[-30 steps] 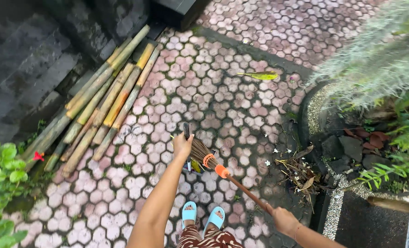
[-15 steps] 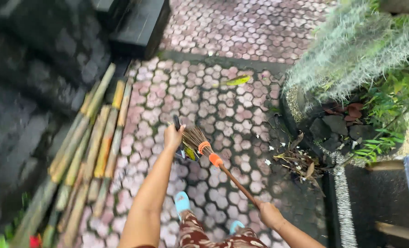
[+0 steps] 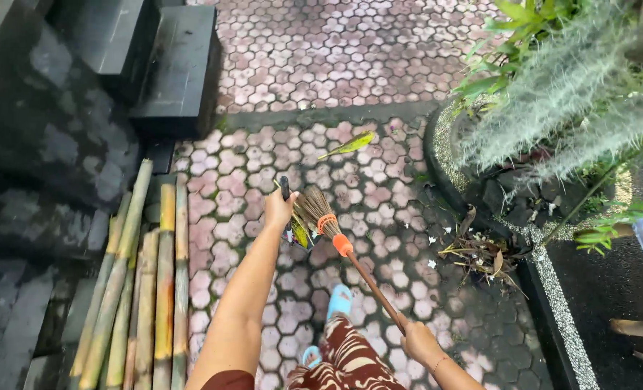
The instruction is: Sweeping fallen leaves and debris from a stone-paved courtyard and garden path into a dustpan and bin.
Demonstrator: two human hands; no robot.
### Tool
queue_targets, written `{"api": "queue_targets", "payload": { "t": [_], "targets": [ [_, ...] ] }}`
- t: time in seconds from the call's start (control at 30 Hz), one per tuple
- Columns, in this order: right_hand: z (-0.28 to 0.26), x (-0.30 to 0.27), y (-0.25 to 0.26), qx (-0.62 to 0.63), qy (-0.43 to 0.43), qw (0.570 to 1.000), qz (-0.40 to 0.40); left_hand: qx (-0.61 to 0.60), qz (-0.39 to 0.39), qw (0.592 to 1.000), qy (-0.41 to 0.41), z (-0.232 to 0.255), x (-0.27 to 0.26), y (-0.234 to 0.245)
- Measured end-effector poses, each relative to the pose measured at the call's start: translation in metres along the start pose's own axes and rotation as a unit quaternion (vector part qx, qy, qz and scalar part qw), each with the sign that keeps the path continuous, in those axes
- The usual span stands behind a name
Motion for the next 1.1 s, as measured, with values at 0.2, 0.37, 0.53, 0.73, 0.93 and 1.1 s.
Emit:
{"api": "queue_targets", "payload": {
  "t": [0.2, 0.37, 0.53, 0.73, 0.93, 1.1],
  "targets": [
    [0.018, 0.05, 0.053, 0.043, 0.002, 0.998, 0.037, 0.029, 0.002, 0.999, 0.013, -0.003, 0.092, 0.004],
    [-0.001, 0.101, 0.153, 0.04, -0.003, 0.997, 0.063, 0.0, 0.004, 1.0, 0.01, 0.006, 0.152, 0.005],
    [-0.037, 0.157, 0.282, -0.028, 0.021, 0.99, 0.138, -0.011, -0.016, 0.998, 0.057, 0.021, 0.187, -0.01],
    [-0.098, 0.254, 0.39, -0.073, -0.021, 0.983, 0.167, 0.059, -0.015, 0.995, 0.083, 0.021, 0.228, -0.023],
    [-0.097, 0.335, 0.414, 0.012, -0.1, 0.986, 0.136, 0.059, -0.032, 0.996, 0.063, 0.0, 0.266, -0.043],
    [-0.122, 0.227, 0.391, -0.04, -0.123, 0.991, 0.038, 0.058, -0.017, 0.998, 0.012, 0.003, 0.273, -0.038]
  ]
}}
Point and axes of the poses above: each hand's wrist, its own x-axis towards the middle knuckle, its own y-axis out of the back of the hand, z = x × y, the point moved 2 cm from there along x, towards the middle knuckle, and after that the axes turned 11 degrees about -z, right-handed, at the moved point
